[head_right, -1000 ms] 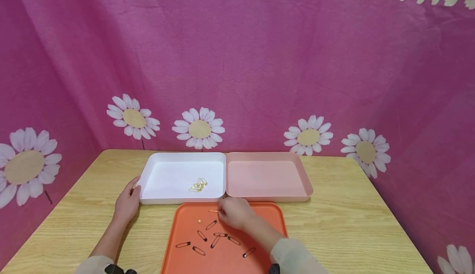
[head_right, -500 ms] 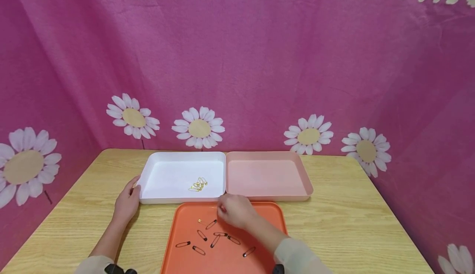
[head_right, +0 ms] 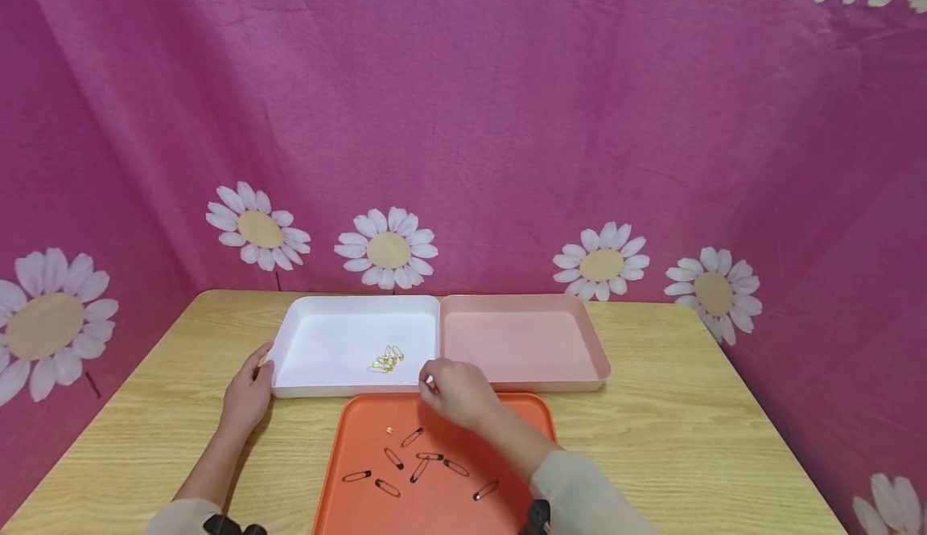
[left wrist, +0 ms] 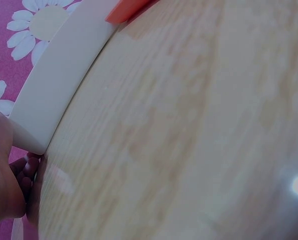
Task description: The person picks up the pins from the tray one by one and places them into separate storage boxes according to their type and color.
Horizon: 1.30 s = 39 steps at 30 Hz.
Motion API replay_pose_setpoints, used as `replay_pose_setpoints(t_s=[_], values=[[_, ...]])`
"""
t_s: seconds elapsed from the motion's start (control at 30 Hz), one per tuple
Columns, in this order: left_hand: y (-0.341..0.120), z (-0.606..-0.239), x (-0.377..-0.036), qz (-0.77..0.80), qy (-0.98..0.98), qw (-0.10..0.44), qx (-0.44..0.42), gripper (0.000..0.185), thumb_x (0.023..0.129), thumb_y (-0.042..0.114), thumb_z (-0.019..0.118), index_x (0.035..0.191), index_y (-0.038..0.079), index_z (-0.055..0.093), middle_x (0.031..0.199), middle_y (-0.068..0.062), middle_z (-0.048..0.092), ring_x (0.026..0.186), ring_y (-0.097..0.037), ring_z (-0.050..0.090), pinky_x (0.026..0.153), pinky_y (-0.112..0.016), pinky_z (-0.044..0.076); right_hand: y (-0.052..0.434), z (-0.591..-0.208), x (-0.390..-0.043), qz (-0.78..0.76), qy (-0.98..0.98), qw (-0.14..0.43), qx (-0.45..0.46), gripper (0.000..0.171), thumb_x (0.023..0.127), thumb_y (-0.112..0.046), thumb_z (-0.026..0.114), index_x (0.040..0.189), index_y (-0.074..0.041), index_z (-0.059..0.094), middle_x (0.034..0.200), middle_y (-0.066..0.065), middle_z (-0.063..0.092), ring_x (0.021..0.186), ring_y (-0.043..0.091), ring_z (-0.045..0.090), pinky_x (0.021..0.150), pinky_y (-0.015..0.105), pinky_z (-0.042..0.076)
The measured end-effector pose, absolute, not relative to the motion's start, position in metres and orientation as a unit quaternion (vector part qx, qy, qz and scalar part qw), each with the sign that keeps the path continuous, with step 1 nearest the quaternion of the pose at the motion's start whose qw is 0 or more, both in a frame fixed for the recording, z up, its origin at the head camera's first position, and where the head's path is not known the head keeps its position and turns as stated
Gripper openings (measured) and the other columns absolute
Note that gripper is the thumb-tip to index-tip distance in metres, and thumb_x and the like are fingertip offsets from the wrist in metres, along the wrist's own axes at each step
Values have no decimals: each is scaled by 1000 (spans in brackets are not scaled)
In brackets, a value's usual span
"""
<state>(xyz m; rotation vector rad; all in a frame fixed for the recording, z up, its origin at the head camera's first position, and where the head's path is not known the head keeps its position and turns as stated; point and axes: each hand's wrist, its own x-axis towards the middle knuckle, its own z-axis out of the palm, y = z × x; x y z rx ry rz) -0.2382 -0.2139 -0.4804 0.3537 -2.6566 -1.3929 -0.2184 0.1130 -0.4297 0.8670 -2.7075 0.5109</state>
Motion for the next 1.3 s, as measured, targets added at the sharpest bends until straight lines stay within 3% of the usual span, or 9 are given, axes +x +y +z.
replay_pose_setpoints(t_s=[0.27,0.77,0.97,1.3], values=[[-214,-479,-237,-461,-878,55,118,48,101,28,26,147,16,29,137,-26,44,131,-41,36,109,-59,18,106,-428,-227,212,-934,105,267,9,85,-18,62,86,-11,67,60,-9,46,53,3,37,52,18,33],[-214,-481,-238,-464,-875,61,121,48,100,27,29,146,15,31,136,-26,45,130,-41,37,109,-59,19,91,-426,-241,320,-921,41,218,11,87,-17,59,89,-8,66,57,-5,48,45,6,33,45,18,29],[-214,-481,-239,-463,-876,60,120,48,100,27,29,146,15,31,137,-26,45,131,-41,36,109,-59,17,87,-424,-247,347,-916,34,199,11,87,-15,59,88,-6,66,60,0,53,44,7,40,44,20,33],[-214,-482,-240,-460,-877,71,119,47,100,28,29,145,14,33,132,-25,49,127,-41,40,107,-59,19,78,-426,-263,335,-926,41,171,10,85,-16,61,86,-8,67,66,0,58,56,8,45,53,20,37]])
